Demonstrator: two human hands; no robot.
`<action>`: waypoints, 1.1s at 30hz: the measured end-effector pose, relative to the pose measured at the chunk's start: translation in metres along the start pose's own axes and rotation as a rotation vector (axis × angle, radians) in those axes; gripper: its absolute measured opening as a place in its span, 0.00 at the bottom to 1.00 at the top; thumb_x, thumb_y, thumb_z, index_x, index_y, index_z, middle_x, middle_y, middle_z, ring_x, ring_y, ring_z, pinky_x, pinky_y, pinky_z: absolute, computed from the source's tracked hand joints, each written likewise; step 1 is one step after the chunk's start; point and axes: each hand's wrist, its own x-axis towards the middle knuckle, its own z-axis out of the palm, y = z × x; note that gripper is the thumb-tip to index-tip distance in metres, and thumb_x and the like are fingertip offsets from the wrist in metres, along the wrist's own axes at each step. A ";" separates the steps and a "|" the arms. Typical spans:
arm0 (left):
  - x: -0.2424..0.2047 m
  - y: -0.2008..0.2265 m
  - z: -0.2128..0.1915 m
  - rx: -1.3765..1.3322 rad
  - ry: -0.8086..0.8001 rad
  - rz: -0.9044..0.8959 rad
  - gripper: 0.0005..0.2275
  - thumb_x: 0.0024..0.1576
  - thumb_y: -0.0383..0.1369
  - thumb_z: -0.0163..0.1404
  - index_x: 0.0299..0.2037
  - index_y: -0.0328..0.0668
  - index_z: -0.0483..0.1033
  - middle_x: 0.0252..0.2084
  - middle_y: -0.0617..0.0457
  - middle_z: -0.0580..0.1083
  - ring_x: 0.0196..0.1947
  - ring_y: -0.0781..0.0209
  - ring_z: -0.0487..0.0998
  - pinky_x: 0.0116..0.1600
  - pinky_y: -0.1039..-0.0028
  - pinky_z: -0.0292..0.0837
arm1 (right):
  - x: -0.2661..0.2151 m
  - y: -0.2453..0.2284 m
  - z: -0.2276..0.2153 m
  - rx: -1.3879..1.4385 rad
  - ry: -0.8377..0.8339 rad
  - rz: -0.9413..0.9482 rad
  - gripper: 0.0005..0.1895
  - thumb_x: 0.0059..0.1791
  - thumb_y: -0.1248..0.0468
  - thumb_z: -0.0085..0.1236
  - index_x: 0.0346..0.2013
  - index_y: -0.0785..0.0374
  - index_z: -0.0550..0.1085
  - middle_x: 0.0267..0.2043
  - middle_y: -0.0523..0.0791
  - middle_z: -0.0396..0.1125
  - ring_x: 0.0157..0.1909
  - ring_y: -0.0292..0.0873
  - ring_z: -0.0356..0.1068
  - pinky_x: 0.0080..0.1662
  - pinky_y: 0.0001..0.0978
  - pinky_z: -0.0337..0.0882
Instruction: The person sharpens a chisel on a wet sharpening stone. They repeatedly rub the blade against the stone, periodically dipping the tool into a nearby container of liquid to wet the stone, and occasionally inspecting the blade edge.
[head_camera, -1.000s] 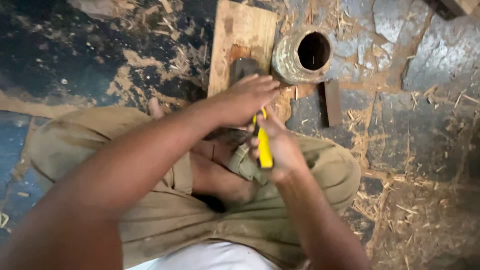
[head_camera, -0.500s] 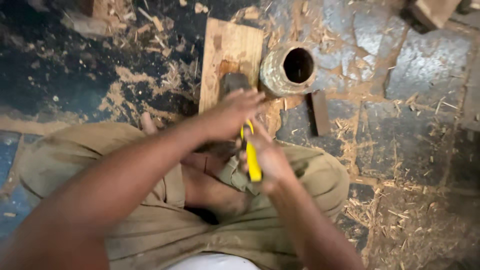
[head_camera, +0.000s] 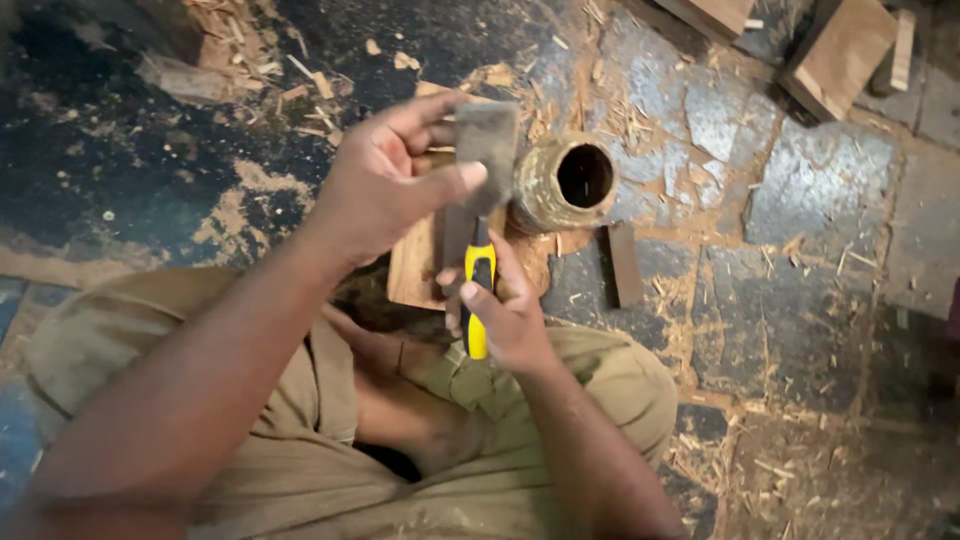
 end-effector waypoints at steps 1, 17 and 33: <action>-0.001 0.004 0.001 0.016 -0.005 0.018 0.28 0.58 0.23 0.59 0.68 0.28 0.64 0.59 0.43 0.75 0.55 0.64 0.79 0.61 0.74 0.78 | 0.000 0.002 0.002 0.015 -0.029 -0.034 0.38 0.54 0.65 0.53 0.77 0.59 0.49 0.49 0.49 0.70 0.35 0.40 0.71 0.37 0.34 0.74; -0.012 0.004 0.016 0.373 0.257 0.236 0.16 0.54 0.33 0.70 0.37 0.37 0.73 0.32 0.59 0.74 0.31 0.78 0.71 0.35 0.83 0.70 | -0.005 0.014 0.020 -0.140 -0.076 -0.105 0.34 0.56 0.70 0.49 0.76 0.65 0.51 0.51 0.53 0.70 0.36 0.39 0.70 0.40 0.32 0.74; -0.013 0.002 0.017 0.351 0.414 0.296 0.18 0.62 0.42 0.61 0.24 0.39 0.74 0.22 0.64 0.68 0.23 0.79 0.64 0.27 0.82 0.58 | -0.005 0.014 0.026 -0.356 -0.007 -0.158 0.32 0.56 0.70 0.51 0.75 0.71 0.54 0.48 0.50 0.71 0.36 0.35 0.70 0.39 0.26 0.73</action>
